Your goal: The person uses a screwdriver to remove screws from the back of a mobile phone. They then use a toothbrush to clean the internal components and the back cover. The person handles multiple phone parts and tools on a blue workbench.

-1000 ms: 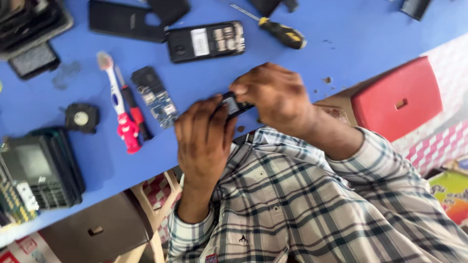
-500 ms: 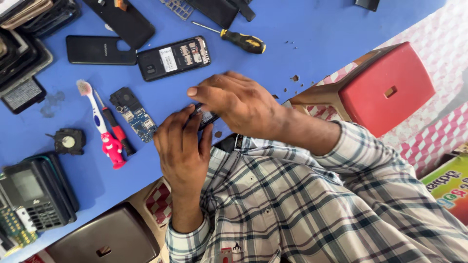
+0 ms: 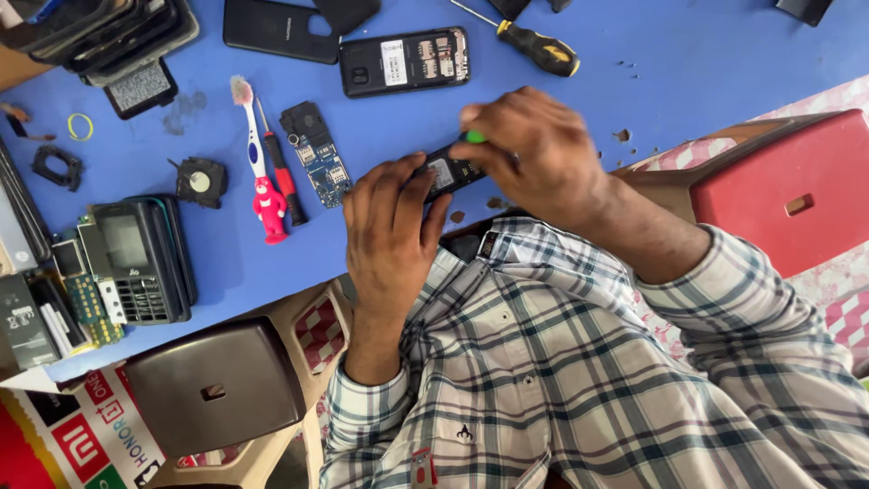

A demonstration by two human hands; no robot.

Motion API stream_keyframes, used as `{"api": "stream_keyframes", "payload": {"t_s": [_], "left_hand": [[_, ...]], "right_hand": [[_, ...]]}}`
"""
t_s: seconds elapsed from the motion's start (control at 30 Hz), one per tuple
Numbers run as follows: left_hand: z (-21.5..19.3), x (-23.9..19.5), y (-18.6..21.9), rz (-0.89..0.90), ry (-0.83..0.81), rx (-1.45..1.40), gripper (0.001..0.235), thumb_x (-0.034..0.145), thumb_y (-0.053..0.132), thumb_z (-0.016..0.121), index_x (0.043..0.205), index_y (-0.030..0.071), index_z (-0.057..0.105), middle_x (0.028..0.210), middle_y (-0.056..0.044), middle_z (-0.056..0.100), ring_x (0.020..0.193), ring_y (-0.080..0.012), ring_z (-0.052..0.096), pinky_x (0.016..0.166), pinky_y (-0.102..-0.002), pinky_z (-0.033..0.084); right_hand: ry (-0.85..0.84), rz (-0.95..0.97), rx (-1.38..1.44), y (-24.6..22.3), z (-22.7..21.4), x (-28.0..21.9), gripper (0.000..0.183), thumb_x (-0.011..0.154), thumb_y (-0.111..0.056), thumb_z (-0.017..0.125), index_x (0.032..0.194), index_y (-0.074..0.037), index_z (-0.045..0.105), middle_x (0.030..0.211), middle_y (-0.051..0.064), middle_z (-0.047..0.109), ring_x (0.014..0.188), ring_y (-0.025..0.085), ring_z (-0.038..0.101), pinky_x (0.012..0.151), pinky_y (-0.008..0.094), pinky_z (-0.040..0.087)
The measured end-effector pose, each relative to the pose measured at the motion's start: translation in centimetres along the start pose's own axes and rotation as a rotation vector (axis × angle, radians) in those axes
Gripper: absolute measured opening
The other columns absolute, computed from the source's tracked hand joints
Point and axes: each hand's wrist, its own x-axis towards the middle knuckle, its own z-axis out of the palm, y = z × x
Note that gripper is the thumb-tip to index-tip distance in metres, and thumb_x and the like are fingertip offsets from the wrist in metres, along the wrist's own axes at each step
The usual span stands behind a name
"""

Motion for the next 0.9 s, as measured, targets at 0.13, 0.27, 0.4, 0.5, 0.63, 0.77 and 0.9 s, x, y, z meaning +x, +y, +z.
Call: {"api": "stream_keyframes", "payload": {"t_s": [0.13, 0.27, 0.4, 0.5, 0.63, 0.77, 0.9], "left_hand": [[0.3, -0.4, -0.3, -0.007, 0.039, -0.047, 0.039, 0.091, 0.019, 0.084, 0.121, 0.006, 0.064, 0.13, -0.005, 0.063, 0.122, -0.0286, 0.06, 0.104, -0.045, 0.048], [0.2, -0.4, -0.4, -0.013, 0.044, -0.088, 0.04, 0.092, 0.015, 0.085, 0.123, 0.007, 0.061, 0.125, -0.006, 0.062, 0.122, -0.0282, 0.062, 0.102, -0.044, 0.049], [0.0, -0.3, -0.3, -0.007, 0.033, -0.099, 0.042, 0.092, 0.012, 0.084, 0.126, 0.007, 0.06, 0.127, -0.008, 0.062, 0.122, -0.0284, 0.062, 0.103, -0.043, 0.051], [0.0, -0.1, -0.2, 0.012, 0.057, -0.08, 0.046, 0.092, 0.017, 0.085, 0.128, 0.005, 0.058, 0.131, -0.009, 0.061, 0.122, -0.0298, 0.061, 0.103, -0.043, 0.051], [0.4, 0.3, -0.1, -0.007, 0.02, 0.042, 0.055, 0.087, 0.03, 0.087, 0.126, 0.003, 0.06, 0.124, -0.01, 0.062, 0.111, -0.0293, 0.062, 0.095, -0.045, 0.05], [0.1, -0.4, 0.5, -0.091, 0.03, 0.086, 0.059, 0.085, 0.038, 0.088, 0.125, 0.004, 0.061, 0.12, -0.013, 0.061, 0.107, -0.0291, 0.062, 0.09, -0.044, 0.052], [0.4, -1.3, 0.9, -0.105, 0.019, 0.138, 0.065, 0.084, 0.051, 0.087, 0.122, 0.004, 0.062, 0.117, -0.012, 0.061, 0.104, -0.0276, 0.064, 0.085, -0.041, 0.053]], "right_hand": [[0.162, 0.2, -0.059, -0.4, -2.3, -2.3, 0.048, 0.106, -0.017, 0.077, 0.134, -0.012, 0.039, 0.1, 0.012, 0.072, 0.085, 0.025, 0.071, 0.071, 0.034, 0.057], [0.43, 0.396, 0.048, 0.4, -5.1, -7.3, 0.066, 0.119, -0.021, 0.067, 0.151, -0.007, 0.01, 0.103, 0.018, 0.074, 0.082, 0.023, 0.071, 0.075, 0.033, 0.057], [0.664, 0.486, 0.039, 2.0, -6.4, -12.6, 0.082, 0.119, -0.025, 0.075, 0.154, -0.004, 0.004, 0.104, 0.024, 0.075, 0.079, 0.026, 0.07, 0.073, 0.035, 0.063], [0.693, 0.512, -0.07, 2.7, -8.1, -15.4, 0.064, 0.118, -0.023, 0.078, 0.149, 0.002, 0.028, 0.103, 0.022, 0.074, 0.08, 0.025, 0.069, 0.072, 0.031, 0.06], [0.678, 0.571, -0.17, 2.5, -10.9, -16.2, 0.032, 0.117, -0.012, 0.079, 0.127, 0.008, 0.057, 0.102, 0.02, 0.073, 0.078, 0.02, 0.063, 0.073, 0.027, 0.055], [0.626, 0.673, -0.036, 3.6, -12.6, -12.8, 0.029, 0.107, -0.003, 0.079, 0.112, 0.004, 0.051, 0.108, 0.018, 0.077, 0.093, 0.02, 0.075, 0.076, 0.022, 0.058], [0.444, 0.59, -0.006, 5.9, -12.2, -8.8, 0.022, 0.105, 0.006, 0.076, 0.109, 0.007, 0.054, 0.115, 0.02, 0.074, 0.109, 0.022, 0.076, 0.099, 0.029, 0.062]]}}
